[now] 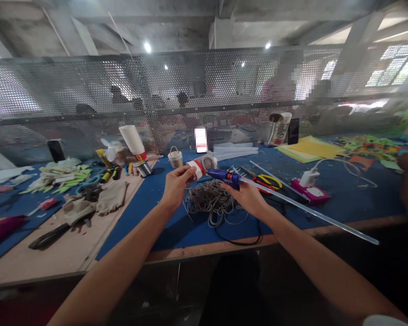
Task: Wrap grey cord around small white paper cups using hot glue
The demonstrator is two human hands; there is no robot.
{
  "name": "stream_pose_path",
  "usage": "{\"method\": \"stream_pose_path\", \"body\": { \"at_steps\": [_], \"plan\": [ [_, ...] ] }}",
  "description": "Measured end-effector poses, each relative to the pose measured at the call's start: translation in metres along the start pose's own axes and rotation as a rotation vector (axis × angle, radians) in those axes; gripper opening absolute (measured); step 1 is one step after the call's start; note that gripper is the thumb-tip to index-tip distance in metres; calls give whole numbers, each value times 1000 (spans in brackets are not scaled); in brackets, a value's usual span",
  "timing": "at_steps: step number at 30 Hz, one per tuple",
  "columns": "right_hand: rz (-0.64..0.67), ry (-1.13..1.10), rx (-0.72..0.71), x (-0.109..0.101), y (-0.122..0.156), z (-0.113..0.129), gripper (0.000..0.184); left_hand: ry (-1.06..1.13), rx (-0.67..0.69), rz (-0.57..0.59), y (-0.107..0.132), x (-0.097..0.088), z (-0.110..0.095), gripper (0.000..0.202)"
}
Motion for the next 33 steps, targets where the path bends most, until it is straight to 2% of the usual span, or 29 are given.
{"method": "stream_pose_path", "body": {
  "at_steps": [12,25,33],
  "plan": [
    [-1,-18,-18,0,1,0,47,37,-49,-46,2,1,-4,32],
    [3,-20,-7,0,1,0,45,74,-105,-38,1,0,-3,33],
    [-12,-39,0,-1,0,0,44,40,-60,25,1,1,-1,27]
  ]
}}
Point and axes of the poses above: each hand's wrist, its own y-axis away from the middle knuckle, its own x-axis out of the palm, z = x × y, the point moved 3 cm from there along -y, towards the middle knuckle, and after that the axes turned 6 degrees about -z, right-handed, at the moved point
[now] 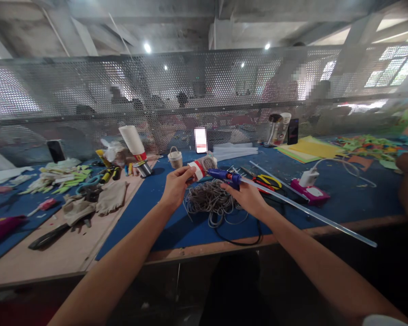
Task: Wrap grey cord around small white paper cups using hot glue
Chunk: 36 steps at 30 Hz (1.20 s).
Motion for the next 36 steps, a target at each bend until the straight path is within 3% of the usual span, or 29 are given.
{"method": "stream_pose_path", "body": {
  "at_steps": [19,25,33,36],
  "plan": [
    [-32,-82,53,-4,-3,4,41,-131,64,80,1,1,3,27],
    [85,-354,240,-6,-5,5,43,-72,32,84,2,2,2,26],
    [120,-829,470,-3,-4,6,33,-12,-25,64,-4,-2,8,29],
    [114,-893,545,-6,-1,2,32,17,-42,64,-4,-2,8,30]
  ]
}}
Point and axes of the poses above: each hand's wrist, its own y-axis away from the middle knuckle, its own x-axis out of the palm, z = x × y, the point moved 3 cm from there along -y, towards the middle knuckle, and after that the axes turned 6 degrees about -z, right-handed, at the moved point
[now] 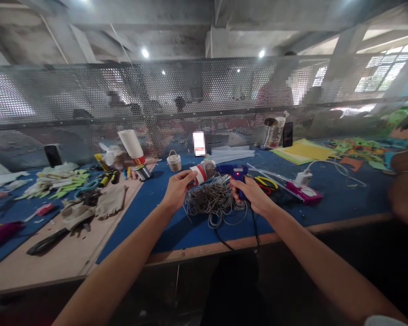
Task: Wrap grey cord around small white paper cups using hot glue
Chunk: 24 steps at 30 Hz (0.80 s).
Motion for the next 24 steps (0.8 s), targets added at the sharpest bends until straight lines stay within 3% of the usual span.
{"method": "stream_pose_path", "body": {
  "at_steps": [7,11,16,24],
  "plan": [
    [-171,136,-6,-30,-4,-2,34,73,-54,-19,0,1,-3,35],
    [-231,641,-151,-52,-16,4,47,92,-72,-35,-1,-1,-2,37],
    [-195,1259,30,-65,-32,3,65,121,-99,-19,-2,-2,-1,35],
    [-194,1490,122,-63,-38,3,68,115,-101,34,3,3,-6,31]
  ]
}}
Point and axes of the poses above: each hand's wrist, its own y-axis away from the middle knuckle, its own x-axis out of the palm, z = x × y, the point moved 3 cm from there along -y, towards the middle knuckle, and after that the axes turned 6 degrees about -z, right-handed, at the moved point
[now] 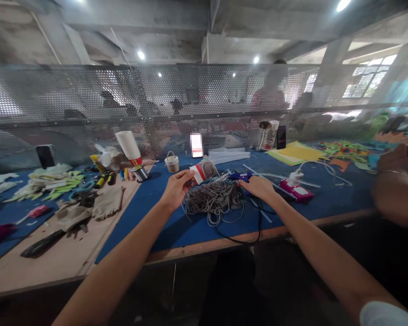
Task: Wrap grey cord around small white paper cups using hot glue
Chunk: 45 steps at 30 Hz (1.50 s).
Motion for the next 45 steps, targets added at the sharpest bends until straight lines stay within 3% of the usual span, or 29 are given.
{"method": "stream_pose_path", "body": {
  "at_steps": [5,8,11,12,14,16,19,21,25,29,35,41,45],
  "plan": [
    [-15,151,-55,-5,4,5,65,-25,15,-3,1,1,0,31],
    [-137,136,-73,-16,10,9,56,-43,34,10,2,1,1,28],
    [-347,-104,-188,-34,16,22,44,-88,67,39,3,3,1,24],
    [-337,-272,-269,-37,17,30,40,-106,78,49,4,3,1,24],
    [-68,-677,-410,-34,18,48,42,-133,100,43,5,4,0,23],
    [164,-962,-404,-26,17,63,53,-146,125,17,5,3,-1,22],
    [249,-1083,-318,-13,11,75,51,-160,158,-13,6,2,-2,21],
    [211,-1073,-304,-6,6,77,37,-189,168,-23,6,2,-2,22],
    [43,-1031,-411,-8,3,76,12,-258,200,-52,4,-1,-2,21],
    [-64,-1064,-383,-19,7,73,14,-332,240,-50,3,-4,1,21],
    [6,-1304,-413,-29,16,76,21,-365,229,-12,4,-2,4,22],
    [-283,-1075,-606,-50,20,84,19,-349,199,14,7,1,2,21],
    [-392,-993,-676,-60,19,96,17,-327,179,24,8,3,1,20]
  ]
}}
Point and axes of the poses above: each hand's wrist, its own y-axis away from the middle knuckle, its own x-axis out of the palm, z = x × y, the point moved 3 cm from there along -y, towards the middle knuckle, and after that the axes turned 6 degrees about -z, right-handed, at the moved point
